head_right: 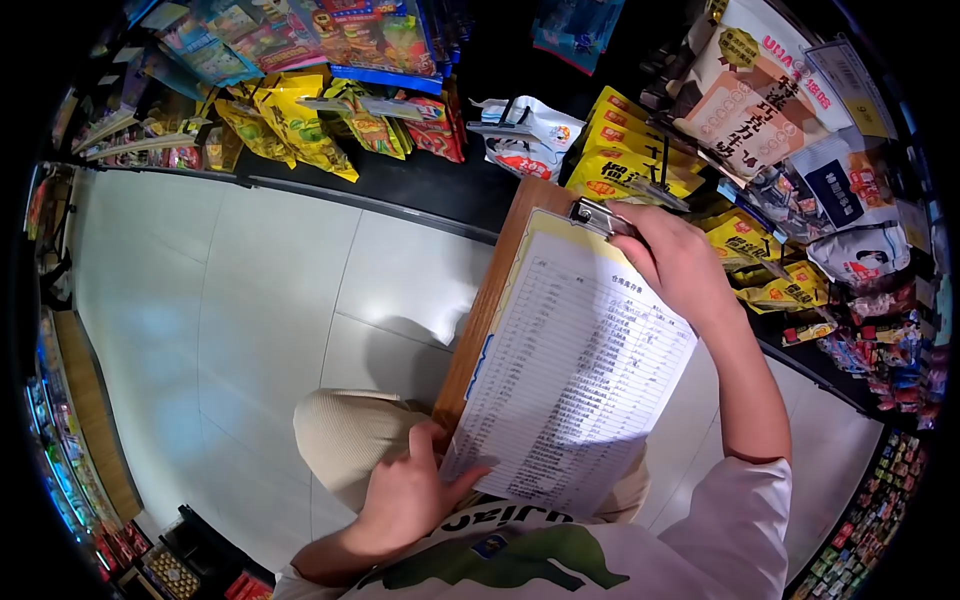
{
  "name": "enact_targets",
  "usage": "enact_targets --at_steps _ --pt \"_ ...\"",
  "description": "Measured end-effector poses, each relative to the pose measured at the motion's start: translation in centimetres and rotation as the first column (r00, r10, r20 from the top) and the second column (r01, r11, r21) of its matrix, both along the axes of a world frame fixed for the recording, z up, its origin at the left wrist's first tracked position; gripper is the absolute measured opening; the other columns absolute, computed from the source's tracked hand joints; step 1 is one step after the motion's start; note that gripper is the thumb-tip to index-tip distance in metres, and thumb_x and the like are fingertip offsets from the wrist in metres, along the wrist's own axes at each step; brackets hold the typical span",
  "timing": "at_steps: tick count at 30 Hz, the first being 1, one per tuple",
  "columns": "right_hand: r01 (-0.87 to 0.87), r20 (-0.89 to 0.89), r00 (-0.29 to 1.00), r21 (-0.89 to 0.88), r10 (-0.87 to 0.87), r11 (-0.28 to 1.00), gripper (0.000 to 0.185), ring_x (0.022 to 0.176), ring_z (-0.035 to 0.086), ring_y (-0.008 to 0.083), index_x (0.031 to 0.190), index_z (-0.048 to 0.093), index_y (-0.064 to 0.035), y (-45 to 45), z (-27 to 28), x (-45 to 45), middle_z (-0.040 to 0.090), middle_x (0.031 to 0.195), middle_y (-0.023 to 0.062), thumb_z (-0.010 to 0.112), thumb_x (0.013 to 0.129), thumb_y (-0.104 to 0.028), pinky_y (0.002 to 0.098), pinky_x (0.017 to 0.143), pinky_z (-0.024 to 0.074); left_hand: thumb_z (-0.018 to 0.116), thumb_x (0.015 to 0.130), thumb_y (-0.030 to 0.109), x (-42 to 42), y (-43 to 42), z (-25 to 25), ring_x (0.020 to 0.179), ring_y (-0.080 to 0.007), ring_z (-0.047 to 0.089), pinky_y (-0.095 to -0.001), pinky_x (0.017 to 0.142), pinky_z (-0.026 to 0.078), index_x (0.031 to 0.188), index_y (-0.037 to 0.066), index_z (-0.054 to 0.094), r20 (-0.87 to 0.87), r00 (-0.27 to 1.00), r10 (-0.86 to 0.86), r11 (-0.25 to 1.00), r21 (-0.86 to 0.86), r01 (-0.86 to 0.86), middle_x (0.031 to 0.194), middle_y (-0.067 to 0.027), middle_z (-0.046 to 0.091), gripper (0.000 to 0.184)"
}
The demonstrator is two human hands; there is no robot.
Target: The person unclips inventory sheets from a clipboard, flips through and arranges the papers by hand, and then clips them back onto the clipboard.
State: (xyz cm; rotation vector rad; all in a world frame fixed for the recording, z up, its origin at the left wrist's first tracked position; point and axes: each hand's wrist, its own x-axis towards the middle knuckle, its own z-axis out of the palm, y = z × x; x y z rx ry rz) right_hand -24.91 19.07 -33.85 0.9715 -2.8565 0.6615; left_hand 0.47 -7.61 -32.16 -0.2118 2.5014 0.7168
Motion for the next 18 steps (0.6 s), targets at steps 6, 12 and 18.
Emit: enact_targets --at_steps 6,12,18 --pt "0.038 0.123 0.992 -0.008 -0.037 0.999 0.036 0.091 0.069 0.0324 0.124 0.062 -0.0063 0.8 0.3 -0.2 0.069 0.102 0.0139 0.069 0.093 -0.022 0.0388 0.079 0.0557 0.078 0.086 0.041 0.1 -0.2 -0.2 0.061 -0.0300 0.072 -0.0388 0.053 0.056 0.115 0.000 0.045 -0.054 0.998 0.034 0.996 0.081 -0.029 0.077 -0.0115 0.072 0.060" --pt "0.031 0.186 0.982 -0.089 -0.014 0.996 0.037 0.089 0.068 0.0287 0.125 0.061 -0.0057 0.8 0.5 -0.7 0.066 0.108 0.0139 0.070 0.092 -0.021 0.0369 0.076 0.0550 0.079 0.087 0.014 -0.5 -0.7 -0.3 0.063 -0.0160 0.070 -0.0276 0.056 0.053 0.118 0.003 0.049 0.117 0.969 0.219 0.879 0.408 -0.248 0.076 -0.0087 0.072 0.045" --pt "0.045 0.298 0.954 -0.059 -0.026 0.997 0.042 0.083 0.065 0.0249 0.124 0.062 -0.0069 0.7 1.0 -0.7 0.064 0.103 0.0125 0.075 0.086 -0.020 0.0340 0.072 0.0537 0.071 0.091 0.002 -0.2 -2.4 -2.1 0.066 -0.0014 0.058 -0.0199 0.060 0.046 0.115 0.003 0.056 0.261 0.951 0.167 0.668 0.679 -0.304 0.079 0.0004 0.071 0.029"
